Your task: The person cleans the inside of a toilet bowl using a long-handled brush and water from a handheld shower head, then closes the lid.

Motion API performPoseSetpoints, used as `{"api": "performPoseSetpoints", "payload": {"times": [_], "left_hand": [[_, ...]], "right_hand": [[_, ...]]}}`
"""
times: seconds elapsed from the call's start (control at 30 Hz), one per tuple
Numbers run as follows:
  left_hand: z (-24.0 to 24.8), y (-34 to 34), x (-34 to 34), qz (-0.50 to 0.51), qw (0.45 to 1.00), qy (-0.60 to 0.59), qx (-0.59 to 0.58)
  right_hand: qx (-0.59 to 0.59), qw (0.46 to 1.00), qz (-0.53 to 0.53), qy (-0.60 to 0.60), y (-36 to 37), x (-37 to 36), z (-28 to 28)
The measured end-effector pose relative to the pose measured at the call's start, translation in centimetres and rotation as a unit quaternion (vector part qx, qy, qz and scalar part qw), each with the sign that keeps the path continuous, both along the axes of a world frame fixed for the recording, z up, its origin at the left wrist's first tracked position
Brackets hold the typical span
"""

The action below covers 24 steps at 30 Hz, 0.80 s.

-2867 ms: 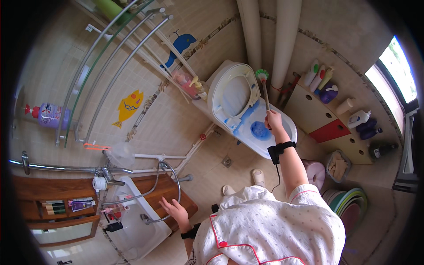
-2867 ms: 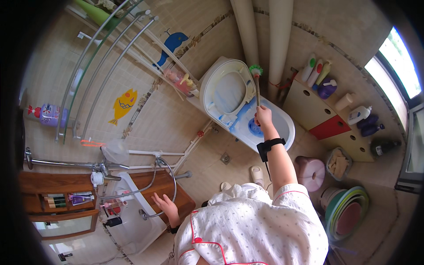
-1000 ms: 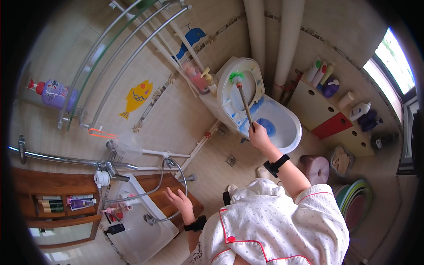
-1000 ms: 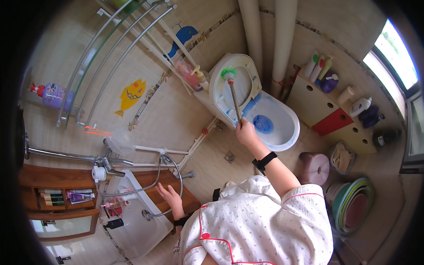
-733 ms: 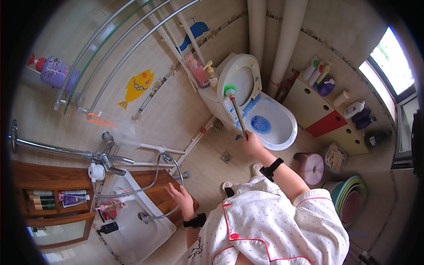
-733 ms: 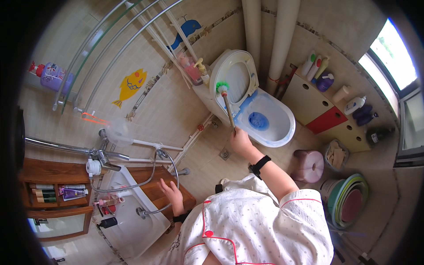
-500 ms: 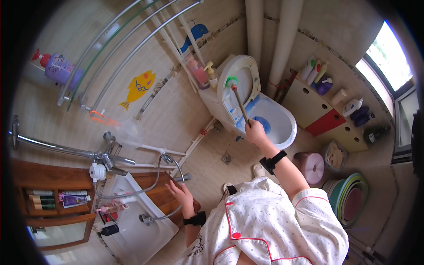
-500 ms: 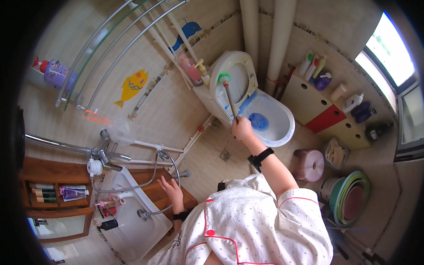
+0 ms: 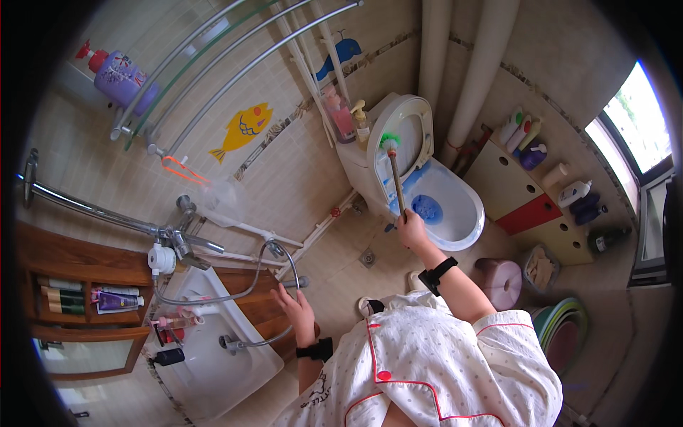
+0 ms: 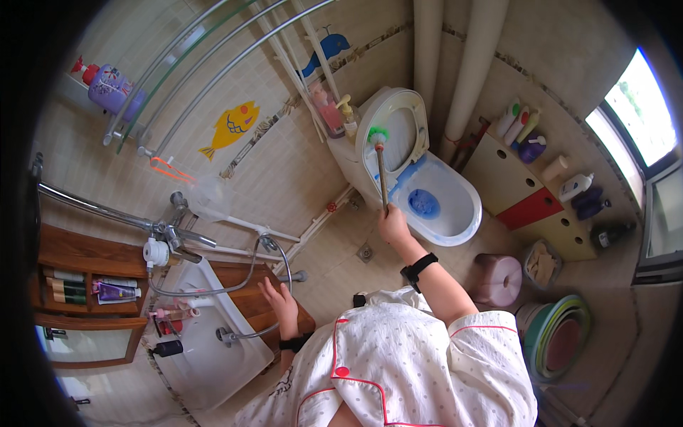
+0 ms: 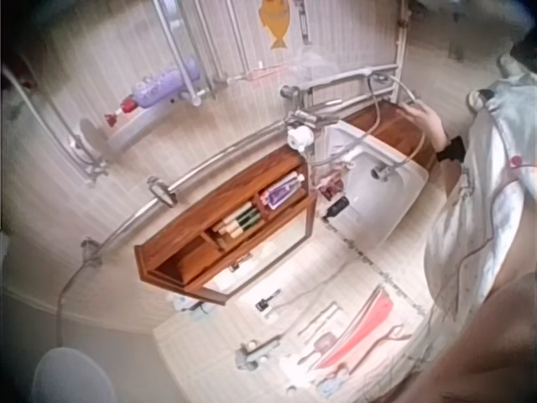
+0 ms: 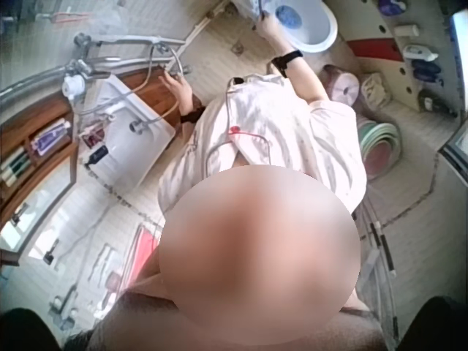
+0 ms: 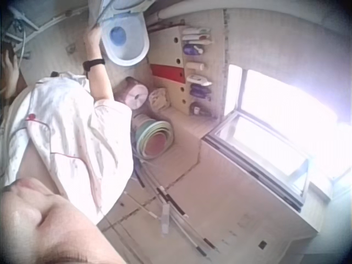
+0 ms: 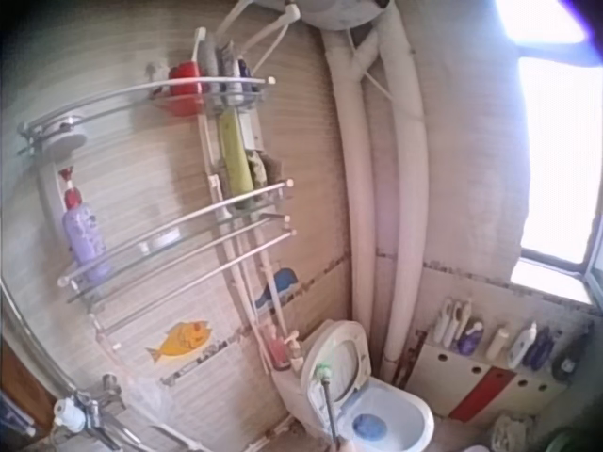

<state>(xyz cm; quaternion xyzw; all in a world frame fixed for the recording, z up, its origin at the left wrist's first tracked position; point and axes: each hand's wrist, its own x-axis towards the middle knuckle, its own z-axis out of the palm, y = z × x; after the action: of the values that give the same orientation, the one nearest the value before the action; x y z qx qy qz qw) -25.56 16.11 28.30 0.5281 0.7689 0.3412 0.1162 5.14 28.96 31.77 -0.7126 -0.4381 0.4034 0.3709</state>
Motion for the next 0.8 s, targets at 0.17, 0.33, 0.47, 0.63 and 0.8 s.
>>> {"api": "performPoseSetpoints", "payload": {"times": [0.17,0.33,0.47,0.63,0.8], "left_hand": [[-0.6,0.9,0.0,-0.004,1.000,-0.017,0.016],[-1.0,0.7,-0.9,0.001,0.998,-0.031,0.046],[-1.0,0.3,-1.4,0.026,0.996,-0.072,0.042],[0.0,-0.4,-1.1,0.058,0.992,-0.109,0.040],[-0.7,-0.7,-1.1,0.049,0.995,-0.076,0.034]], "right_hand": [[-0.030,0.999,0.004,0.020,-0.2,-0.3,-0.1],[0.021,0.999,-0.032,0.018,3.1,1.9,0.6],[0.045,0.997,-0.059,-0.003,7.7,4.3,1.0],[0.029,0.997,-0.070,0.015,7.9,3.7,0.3],[0.040,0.998,-0.033,0.029,2.7,1.0,-1.8]]}}
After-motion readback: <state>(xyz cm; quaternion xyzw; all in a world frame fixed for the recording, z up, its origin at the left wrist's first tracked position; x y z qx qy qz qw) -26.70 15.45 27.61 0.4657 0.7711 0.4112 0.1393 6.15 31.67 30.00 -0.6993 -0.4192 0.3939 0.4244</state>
